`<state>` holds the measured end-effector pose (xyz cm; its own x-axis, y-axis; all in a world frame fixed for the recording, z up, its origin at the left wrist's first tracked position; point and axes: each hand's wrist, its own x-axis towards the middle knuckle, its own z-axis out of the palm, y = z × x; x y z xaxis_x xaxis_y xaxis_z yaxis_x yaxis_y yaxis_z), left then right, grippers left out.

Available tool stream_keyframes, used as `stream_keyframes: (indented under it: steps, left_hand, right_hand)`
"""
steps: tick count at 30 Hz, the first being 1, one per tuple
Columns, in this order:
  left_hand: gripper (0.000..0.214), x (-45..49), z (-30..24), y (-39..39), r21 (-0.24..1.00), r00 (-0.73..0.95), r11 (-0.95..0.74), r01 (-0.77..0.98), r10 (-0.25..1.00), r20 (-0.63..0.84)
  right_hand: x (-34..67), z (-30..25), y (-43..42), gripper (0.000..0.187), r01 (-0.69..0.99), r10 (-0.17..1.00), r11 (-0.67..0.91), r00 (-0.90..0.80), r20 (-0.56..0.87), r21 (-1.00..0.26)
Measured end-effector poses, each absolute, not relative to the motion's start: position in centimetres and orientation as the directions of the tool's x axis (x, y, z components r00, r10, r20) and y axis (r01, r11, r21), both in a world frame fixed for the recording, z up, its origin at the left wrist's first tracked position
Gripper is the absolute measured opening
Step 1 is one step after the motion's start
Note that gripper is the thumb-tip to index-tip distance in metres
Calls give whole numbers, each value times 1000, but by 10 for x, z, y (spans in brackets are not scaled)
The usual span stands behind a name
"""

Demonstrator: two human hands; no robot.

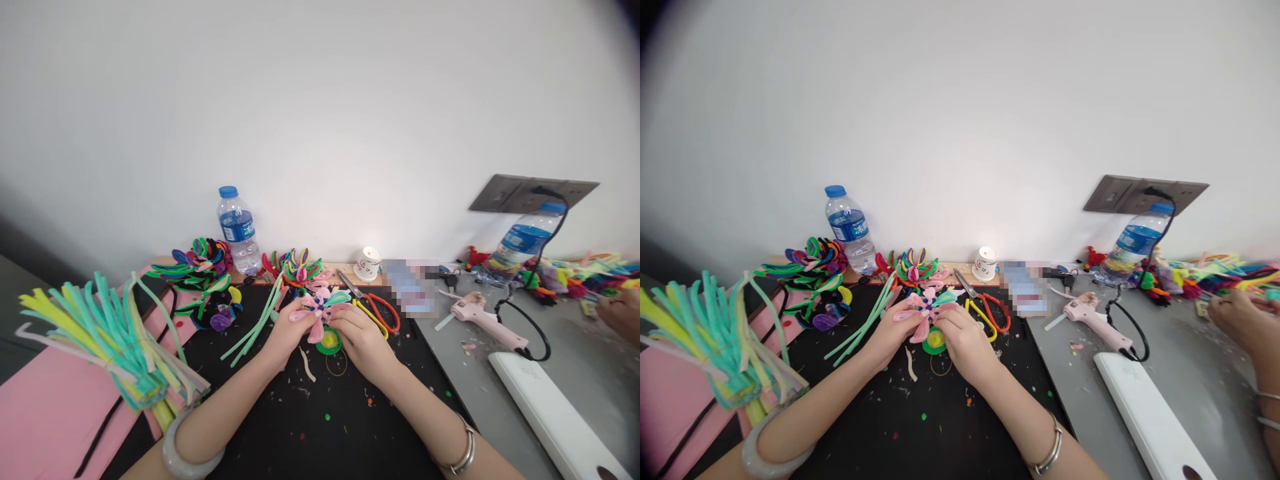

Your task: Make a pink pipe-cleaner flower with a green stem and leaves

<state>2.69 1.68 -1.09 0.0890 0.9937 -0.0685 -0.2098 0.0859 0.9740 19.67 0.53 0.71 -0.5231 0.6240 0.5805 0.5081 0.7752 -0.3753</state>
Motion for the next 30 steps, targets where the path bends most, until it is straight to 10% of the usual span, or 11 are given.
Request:
stream_keyframes:
  steps: [30]
  left_hand:
    - [19, 26, -10, 18, 980, -56, -7, -200, 998, -4]
  right_hand:
    - [197, 5, 1, 26, 621, 657, 701, -371, 657, -350]
